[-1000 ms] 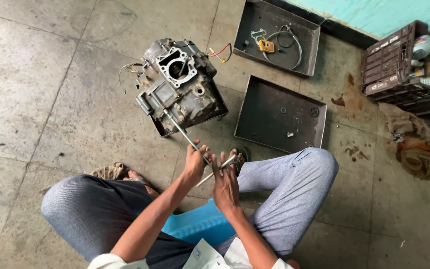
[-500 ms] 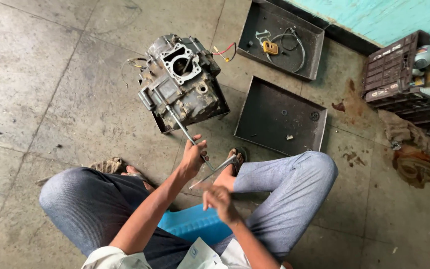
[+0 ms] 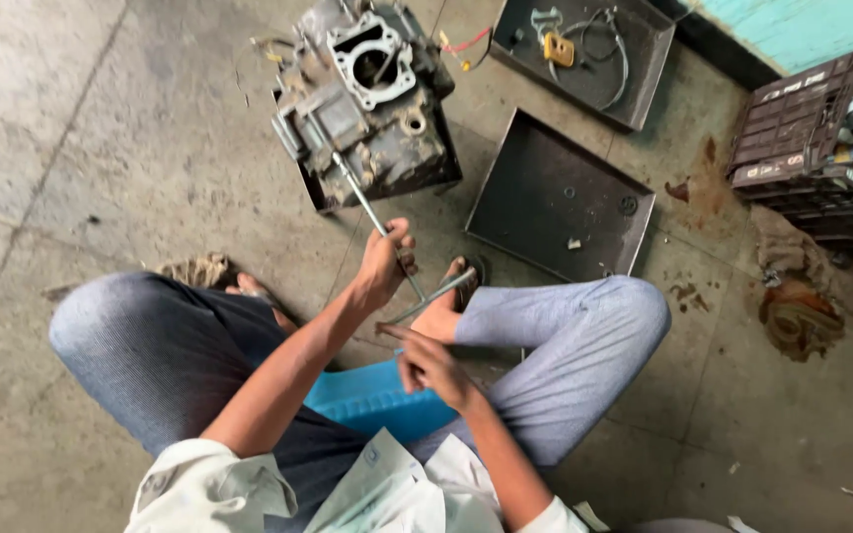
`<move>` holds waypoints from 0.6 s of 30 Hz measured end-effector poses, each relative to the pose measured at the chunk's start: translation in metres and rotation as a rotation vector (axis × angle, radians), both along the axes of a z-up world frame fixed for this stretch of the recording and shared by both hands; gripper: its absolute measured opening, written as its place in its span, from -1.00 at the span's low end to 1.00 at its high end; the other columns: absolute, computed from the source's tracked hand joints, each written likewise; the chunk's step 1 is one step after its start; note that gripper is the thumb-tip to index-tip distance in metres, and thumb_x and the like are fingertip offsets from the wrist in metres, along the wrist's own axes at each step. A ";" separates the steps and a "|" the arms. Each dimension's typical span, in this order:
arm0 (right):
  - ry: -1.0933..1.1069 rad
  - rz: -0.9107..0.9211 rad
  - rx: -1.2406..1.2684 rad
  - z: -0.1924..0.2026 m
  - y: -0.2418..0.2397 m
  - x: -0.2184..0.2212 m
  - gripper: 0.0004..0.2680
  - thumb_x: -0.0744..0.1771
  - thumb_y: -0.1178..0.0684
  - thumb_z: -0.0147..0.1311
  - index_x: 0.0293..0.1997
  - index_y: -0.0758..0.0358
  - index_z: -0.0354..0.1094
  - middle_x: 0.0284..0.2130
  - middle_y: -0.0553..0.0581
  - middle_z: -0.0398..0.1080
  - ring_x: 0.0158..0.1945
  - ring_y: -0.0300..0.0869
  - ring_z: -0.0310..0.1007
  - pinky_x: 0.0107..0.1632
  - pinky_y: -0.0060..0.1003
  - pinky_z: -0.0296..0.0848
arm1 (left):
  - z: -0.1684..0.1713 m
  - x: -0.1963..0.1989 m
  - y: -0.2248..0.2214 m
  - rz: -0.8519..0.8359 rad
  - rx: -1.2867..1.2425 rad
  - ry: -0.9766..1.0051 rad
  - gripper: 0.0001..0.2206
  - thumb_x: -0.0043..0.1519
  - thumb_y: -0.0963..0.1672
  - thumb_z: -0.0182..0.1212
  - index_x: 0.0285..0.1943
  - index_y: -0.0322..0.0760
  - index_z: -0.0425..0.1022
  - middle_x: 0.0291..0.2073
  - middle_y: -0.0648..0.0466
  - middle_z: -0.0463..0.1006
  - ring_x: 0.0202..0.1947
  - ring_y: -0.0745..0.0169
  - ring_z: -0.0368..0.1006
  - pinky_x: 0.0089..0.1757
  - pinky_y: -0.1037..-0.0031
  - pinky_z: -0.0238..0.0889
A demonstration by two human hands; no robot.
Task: Using a T-handle socket wrench to loosen or tighten bolts on a motorcycle engine casing while seated on a stool.
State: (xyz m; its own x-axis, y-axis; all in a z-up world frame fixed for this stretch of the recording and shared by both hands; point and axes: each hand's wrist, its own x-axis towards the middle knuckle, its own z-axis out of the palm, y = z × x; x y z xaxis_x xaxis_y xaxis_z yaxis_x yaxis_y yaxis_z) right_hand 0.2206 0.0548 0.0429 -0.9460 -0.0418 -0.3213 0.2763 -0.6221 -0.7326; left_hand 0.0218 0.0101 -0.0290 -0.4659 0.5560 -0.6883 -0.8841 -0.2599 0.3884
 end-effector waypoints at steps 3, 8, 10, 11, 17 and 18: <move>-0.394 0.019 0.410 -0.051 0.009 0.008 -0.77 0.44 -0.09 -0.19 -0.07 0.29 0.24 -0.61 -0.01 0.23 -0.56 -0.31 0.19 -0.49 -0.39 0.18 | 0.006 -0.003 -0.001 0.011 0.078 -0.005 -0.81 0.37 -0.05 0.12 0.01 -0.09 0.22 -0.48 0.19 0.31 -0.58 0.37 0.13 -0.48 0.42 0.12; -0.012 -0.246 0.458 -0.007 0.030 0.009 -0.74 0.39 0.10 -0.11 0.14 0.37 0.41 -0.54 -0.01 0.31 -0.47 -0.35 0.24 -0.33 -0.48 0.23 | 0.003 -0.005 -0.003 0.004 0.042 0.050 -0.84 0.38 -0.03 0.09 -0.02 -0.08 0.26 -0.47 0.18 0.33 -0.56 0.36 0.17 -0.45 0.41 0.17; -0.077 0.046 0.383 0.052 0.006 -0.011 -0.72 0.37 0.08 -0.13 0.23 0.21 0.31 -0.58 -0.03 0.30 -0.51 -0.37 0.24 -0.39 -0.49 0.20 | 0.012 -0.003 -0.005 0.005 0.036 0.039 -0.84 0.38 -0.03 0.09 -0.02 -0.08 0.25 -0.47 0.18 0.33 -0.56 0.35 0.16 -0.45 0.41 0.17; -0.134 0.336 0.304 0.082 -0.005 -0.022 -0.66 0.35 0.06 -0.15 0.31 0.04 0.20 -0.62 -0.05 0.30 -0.54 -0.39 0.23 -0.45 -0.51 0.18 | 0.017 -0.004 -0.006 0.009 0.033 0.035 -0.83 0.38 -0.03 0.10 -0.03 -0.09 0.24 -0.47 0.17 0.33 -0.56 0.35 0.16 -0.45 0.40 0.17; -0.299 -0.281 0.456 -0.009 0.038 -0.002 -0.60 0.34 0.10 -0.09 0.40 0.01 0.17 -0.66 -0.04 0.23 -0.61 -0.34 0.17 -0.53 -0.45 0.16 | 0.000 -0.017 -0.007 0.025 0.048 0.029 -0.83 0.36 -0.06 0.13 0.02 -0.10 0.27 -0.46 0.17 0.34 -0.55 0.35 0.16 -0.44 0.41 0.18; -0.306 -0.288 0.468 -0.014 0.039 0.006 -0.60 0.34 0.10 -0.09 0.40 0.01 0.17 -0.66 -0.04 0.23 -0.61 -0.34 0.17 -0.53 -0.45 0.16 | 0.006 -0.013 -0.004 0.019 0.060 0.021 -0.83 0.36 -0.06 0.13 0.02 -0.10 0.27 -0.46 0.17 0.34 -0.55 0.35 0.16 -0.44 0.41 0.18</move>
